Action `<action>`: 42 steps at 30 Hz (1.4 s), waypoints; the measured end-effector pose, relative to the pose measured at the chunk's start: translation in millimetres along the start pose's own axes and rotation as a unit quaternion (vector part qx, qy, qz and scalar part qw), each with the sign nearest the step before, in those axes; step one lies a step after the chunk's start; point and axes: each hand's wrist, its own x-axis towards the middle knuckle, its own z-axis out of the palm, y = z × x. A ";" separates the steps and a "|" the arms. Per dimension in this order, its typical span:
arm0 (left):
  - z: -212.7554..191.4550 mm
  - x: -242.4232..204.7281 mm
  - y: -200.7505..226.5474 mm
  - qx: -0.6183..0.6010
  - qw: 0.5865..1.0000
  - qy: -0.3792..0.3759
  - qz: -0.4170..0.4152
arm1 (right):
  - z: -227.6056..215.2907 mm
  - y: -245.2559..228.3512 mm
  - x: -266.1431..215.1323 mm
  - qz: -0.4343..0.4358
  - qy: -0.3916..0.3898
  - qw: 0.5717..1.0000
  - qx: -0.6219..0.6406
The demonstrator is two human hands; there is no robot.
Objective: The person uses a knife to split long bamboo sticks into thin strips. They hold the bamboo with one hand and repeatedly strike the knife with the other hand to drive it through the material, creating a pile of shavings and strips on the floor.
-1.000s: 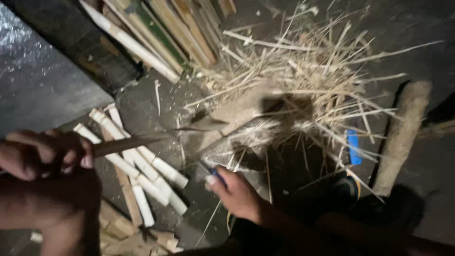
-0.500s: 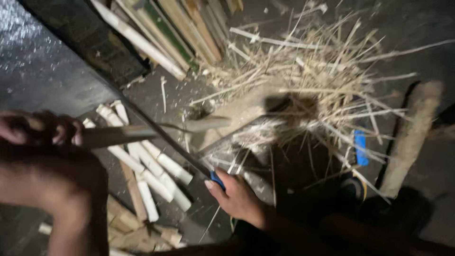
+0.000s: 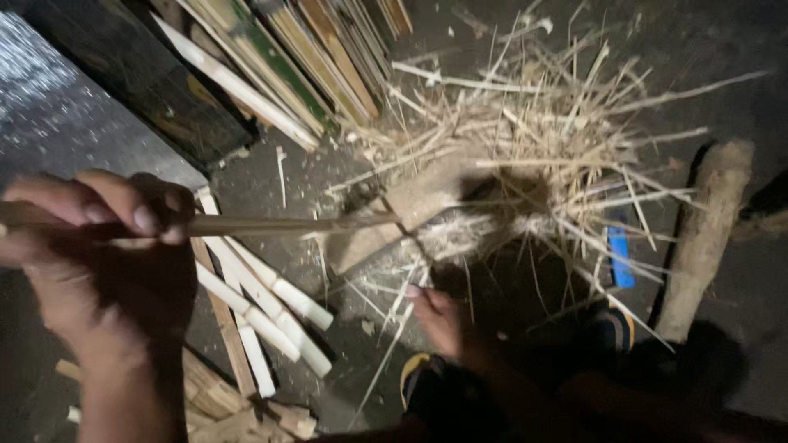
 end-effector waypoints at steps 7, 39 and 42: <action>5.7 3.3 1.0 0.020 0.999 -0.006 -0.025 | -3.7 -190.9 -63.4 -0.092 -0.025 0.992 -0.078; -5.7 27.7 -7.3 -0.006 0.999 -0.023 -0.048 | -44.6 25.4 46.9 -0.103 -0.030 0.992 -0.064; -2.4 27.0 -6.5 -0.005 0.999 -0.018 -0.045 | -38.6 38.3 59.9 -0.035 -0.004 0.997 -0.070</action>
